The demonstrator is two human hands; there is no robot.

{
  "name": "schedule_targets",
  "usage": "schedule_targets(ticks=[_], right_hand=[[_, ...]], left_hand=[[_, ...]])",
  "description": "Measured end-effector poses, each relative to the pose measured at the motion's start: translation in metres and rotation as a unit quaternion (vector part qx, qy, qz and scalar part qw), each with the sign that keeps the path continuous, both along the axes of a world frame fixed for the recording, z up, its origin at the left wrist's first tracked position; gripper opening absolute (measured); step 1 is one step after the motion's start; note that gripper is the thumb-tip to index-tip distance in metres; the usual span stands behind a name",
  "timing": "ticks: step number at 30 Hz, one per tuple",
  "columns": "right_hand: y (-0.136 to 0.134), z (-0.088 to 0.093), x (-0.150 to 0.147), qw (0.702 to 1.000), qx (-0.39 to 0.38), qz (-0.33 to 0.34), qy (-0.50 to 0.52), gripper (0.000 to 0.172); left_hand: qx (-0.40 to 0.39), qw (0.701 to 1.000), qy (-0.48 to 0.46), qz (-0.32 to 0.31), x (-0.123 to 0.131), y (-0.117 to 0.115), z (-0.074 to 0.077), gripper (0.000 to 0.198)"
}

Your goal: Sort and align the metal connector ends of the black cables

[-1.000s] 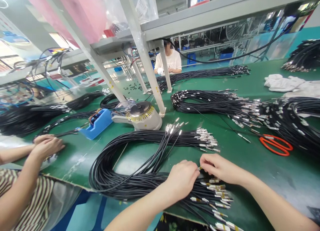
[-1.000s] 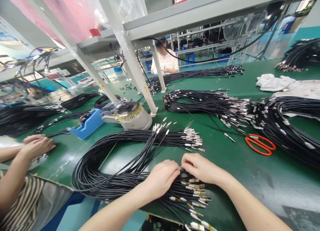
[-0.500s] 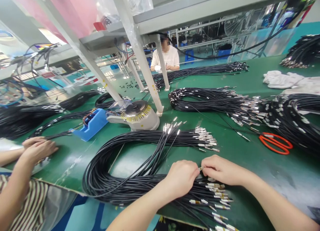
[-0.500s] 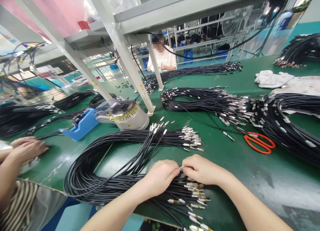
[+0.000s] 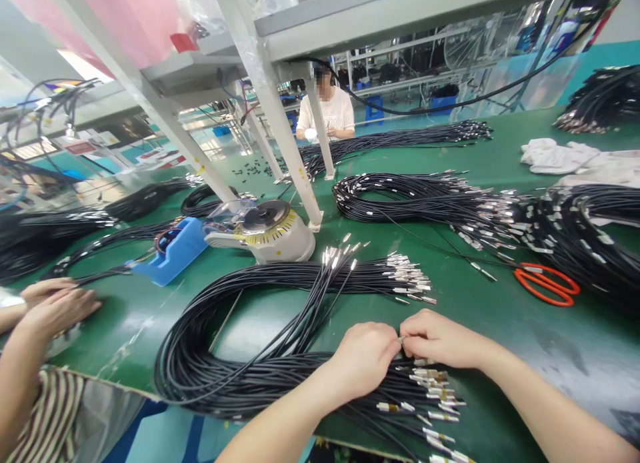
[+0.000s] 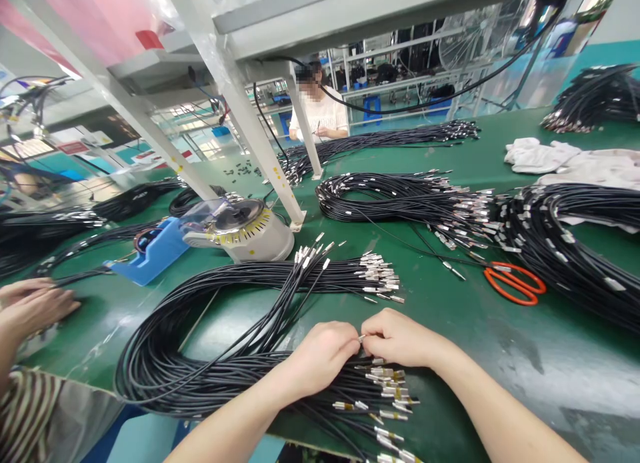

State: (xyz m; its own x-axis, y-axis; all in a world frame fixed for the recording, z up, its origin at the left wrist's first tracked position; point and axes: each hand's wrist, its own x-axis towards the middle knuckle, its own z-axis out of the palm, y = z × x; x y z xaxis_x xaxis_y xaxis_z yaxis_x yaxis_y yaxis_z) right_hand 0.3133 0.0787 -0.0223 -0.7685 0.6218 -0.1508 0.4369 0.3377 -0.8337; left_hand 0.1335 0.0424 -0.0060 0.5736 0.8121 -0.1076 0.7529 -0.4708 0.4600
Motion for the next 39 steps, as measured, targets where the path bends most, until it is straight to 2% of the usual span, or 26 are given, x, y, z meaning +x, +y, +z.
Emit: schedule_targets(ticks=[4, 7, 9, 11, 13, 14, 15, 16, 17, 19, 20, 21, 23, 24, 26, 29, 33, 39], right_hand=[[-0.002, 0.009, 0.006, 1.000, 0.010, 0.024, -0.018, 0.015], [-0.004, 0.014, 0.010, 0.997, 0.038, 0.052, -0.040, 0.012], [-0.006, 0.015, 0.012, 0.994, 0.064, 0.066, -0.051, 0.013], [-0.008, 0.015, 0.012, 0.992, 0.083, 0.078, -0.057, 0.014], [-0.008, 0.016, 0.012, 0.990, 0.094, 0.087, -0.056, 0.015], [-0.008, 0.017, 0.012, 0.990, 0.097, 0.086, -0.054, 0.016], [-0.008, 0.018, 0.012, 0.991, 0.098, 0.080, -0.052, 0.016], [-0.007, 0.020, 0.013, 0.992, 0.094, 0.070, -0.054, 0.014], [-0.007, 0.022, 0.015, 0.993, 0.084, 0.057, -0.060, 0.013], [-0.005, 0.025, 0.018, 0.995, 0.058, 0.029, -0.076, 0.010], [-0.005, 0.027, 0.021, 0.995, 0.048, 0.018, -0.081, 0.010], [-0.004, 0.028, 0.023, 0.996, 0.043, 0.009, -0.079, 0.010], [-0.003, 0.030, 0.026, 0.997, 0.042, -0.003, -0.059, 0.011], [-0.003, 0.031, 0.027, 0.998, 0.041, -0.008, -0.046, 0.010], [-0.002, 0.033, 0.029, 0.999, 0.036, -0.017, -0.030, 0.010], [-0.003, 0.037, 0.031, 0.999, 0.026, -0.015, -0.024, 0.012], [-0.004, 0.038, 0.036, 1.000, 0.007, -0.009, -0.015, 0.022], [-0.002, 0.035, 0.038, 0.998, 0.023, -0.005, -0.062, 0.023]], left_hand=[[-0.008, 0.993, -0.098, 0.062, -0.013, 0.003, 0.006, 0.028], [-0.014, 0.959, -0.239, 0.153, -0.039, 0.009, 0.018, 0.027], [-0.008, 0.905, -0.351, 0.241, -0.064, 0.015, 0.029, 0.022], [0.035, 0.818, -0.468, 0.333, -0.092, 0.021, 0.041, 0.017], [0.119, 0.727, -0.551, 0.392, -0.116, 0.028, 0.050, 0.017], [0.150, 0.704, -0.565, 0.404, -0.124, 0.031, 0.053, 0.018], [0.164, 0.699, -0.563, 0.410, -0.129, 0.033, 0.055, 0.019], [0.159, 0.711, -0.547, 0.412, -0.129, 0.035, 0.055, 0.022], [0.143, 0.736, -0.520, 0.408, -0.124, 0.035, 0.053, 0.029], [0.107, 0.801, -0.450, 0.381, -0.103, 0.031, 0.047, 0.049], [0.097, 0.835, -0.411, 0.353, -0.088, 0.027, 0.043, 0.053], [0.087, 0.871, -0.369, 0.311, -0.071, 0.021, 0.039, 0.048], [0.006, 0.952, -0.263, 0.155, -0.037, 0.009, 0.032, 0.027], [-0.018, 0.973, -0.212, 0.090, -0.022, 0.004, 0.029, 0.018], [-0.026, 0.991, -0.130, 0.023, 0.002, -0.003, 0.025, 0.020], [0.003, 0.997, -0.075, 0.030, 0.018, -0.006, 0.020, 0.027], [-0.001, 0.998, -0.049, 0.031, 0.021, -0.005, 0.017, 0.026], [0.008, 1.000, 0.017, -0.002, 0.024, -0.002, 0.014, 0.030]])
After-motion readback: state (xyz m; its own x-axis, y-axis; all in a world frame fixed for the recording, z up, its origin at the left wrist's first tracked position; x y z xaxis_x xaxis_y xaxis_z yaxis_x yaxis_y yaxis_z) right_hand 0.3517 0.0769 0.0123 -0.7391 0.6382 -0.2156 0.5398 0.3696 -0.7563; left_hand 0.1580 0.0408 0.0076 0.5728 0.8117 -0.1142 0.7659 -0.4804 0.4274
